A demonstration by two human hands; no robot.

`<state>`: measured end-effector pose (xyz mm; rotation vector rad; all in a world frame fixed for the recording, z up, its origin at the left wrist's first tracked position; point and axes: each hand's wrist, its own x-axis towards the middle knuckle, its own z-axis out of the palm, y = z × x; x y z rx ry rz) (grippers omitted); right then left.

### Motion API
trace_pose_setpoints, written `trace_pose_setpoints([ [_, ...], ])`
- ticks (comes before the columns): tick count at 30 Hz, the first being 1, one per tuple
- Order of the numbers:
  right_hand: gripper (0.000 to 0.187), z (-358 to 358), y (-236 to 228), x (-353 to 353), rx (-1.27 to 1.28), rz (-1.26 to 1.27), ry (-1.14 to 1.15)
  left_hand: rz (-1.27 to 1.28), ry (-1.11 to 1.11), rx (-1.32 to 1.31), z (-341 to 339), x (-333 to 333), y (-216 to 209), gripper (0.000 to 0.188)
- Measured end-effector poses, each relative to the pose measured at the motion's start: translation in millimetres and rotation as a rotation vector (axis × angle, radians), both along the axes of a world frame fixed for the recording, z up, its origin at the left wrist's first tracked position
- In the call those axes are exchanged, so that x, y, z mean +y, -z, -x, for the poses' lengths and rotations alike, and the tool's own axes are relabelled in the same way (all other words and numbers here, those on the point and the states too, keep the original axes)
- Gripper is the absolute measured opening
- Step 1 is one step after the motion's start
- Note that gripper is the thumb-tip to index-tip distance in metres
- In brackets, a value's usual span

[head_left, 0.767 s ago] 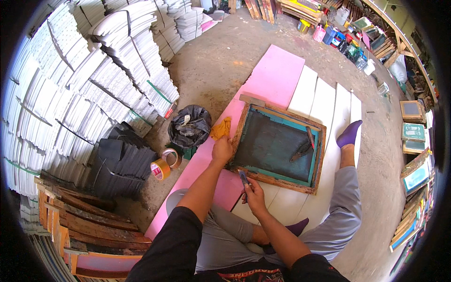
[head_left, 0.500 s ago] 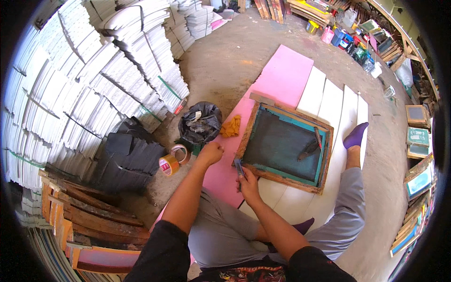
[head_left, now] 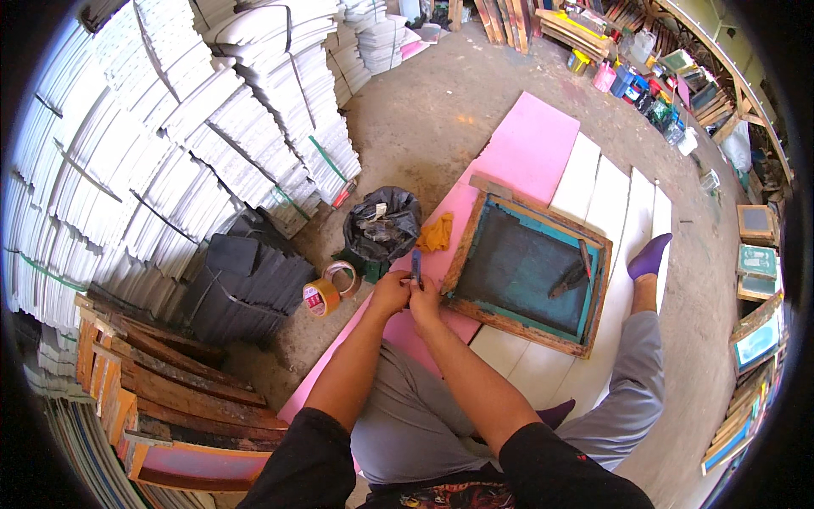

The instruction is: The person sits on the floor and uses a utility knife and pliers to scrape and remove material from the edges of a wooden frame. They repeatedly scrape along the frame's perimeter and occasionally adjust the frame's position.

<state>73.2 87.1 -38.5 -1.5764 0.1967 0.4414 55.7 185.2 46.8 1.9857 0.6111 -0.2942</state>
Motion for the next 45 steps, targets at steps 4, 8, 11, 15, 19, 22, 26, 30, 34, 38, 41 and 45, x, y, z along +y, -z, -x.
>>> trace_pose_setpoints([
  [4, 0.043, 4.8, 6.2, -9.0, -0.084, 0.055, 0.021, -0.258, 0.075, -0.112, -5.2, 2.1, 18.6, 0.033],
  [8, 0.052, 22.5, -22.5, -32.8, -0.171, 0.21, -0.103, -0.439, 0.053, 0.056, -7.0, 12.4, 17.7, 0.031],
  [11, 0.051, 21.8, -35.9, -69.7, -0.174, 0.202, -0.155, -0.51, 0.064, 0.148, -8.3, 16.9, 15.9, 0.03],
  [15, 0.045, 20.7, -19.6, -102.5, -0.21, 0.223, -0.148, -0.549, 0.045, 0.206, 3.0, 43.9, 20.0, 0.028],
  [19, 0.041, 24.7, -14.9, -123.6, -0.221, 0.227, -0.139, -0.522, -0.023, 0.202, 30.9, 66.5, -3.5, 0.026],
  [22, 0.039, 29.3, -13.6, -124.1, -0.211, 0.195, -0.159, -0.536, -0.136, 0.1, 50.4, 91.8, -4.4, 0.026],
  [26, 0.038, 34.4, -28.9, -113.1, -0.095, 0.151, -0.149, -0.618, -0.237, 0.036, 53.1, 102.1, -20.2, 0.026],
  [30, 0.037, 37.9, -21.7, -111.7, -0.241, 0.193, -0.162, -0.781, -0.249, 0.05, 40.3, 117.7, -3.3, 0.026],
  [34, 0.039, 29.9, -43.9, -166.2, -0.5, 0.543, -0.174, -0.879, -0.232, 0.217, 35.4, 106.9, -22.4, 0.042],
  [38, 0.049, 20.3, -57.1, -278.5, -0.816, 0.935, -0.164, -0.782, -0.141, 0.104, 33.0, 72.6, -53.4, 0.043],
  [41, 0.06, 25.7, -56.4, -348.3, -0.771, 1.076, -0.234, -0.477, 0.12, 0.105, 25.9, 24.7, -56.4, 0.05],
  [45, 0.056, 36.9, -41.1, -389.5, -0.716, 1.157, -0.294, -0.253, 0.269, 0.207, 10.1, -77.2, -41.5, 0.069],
])
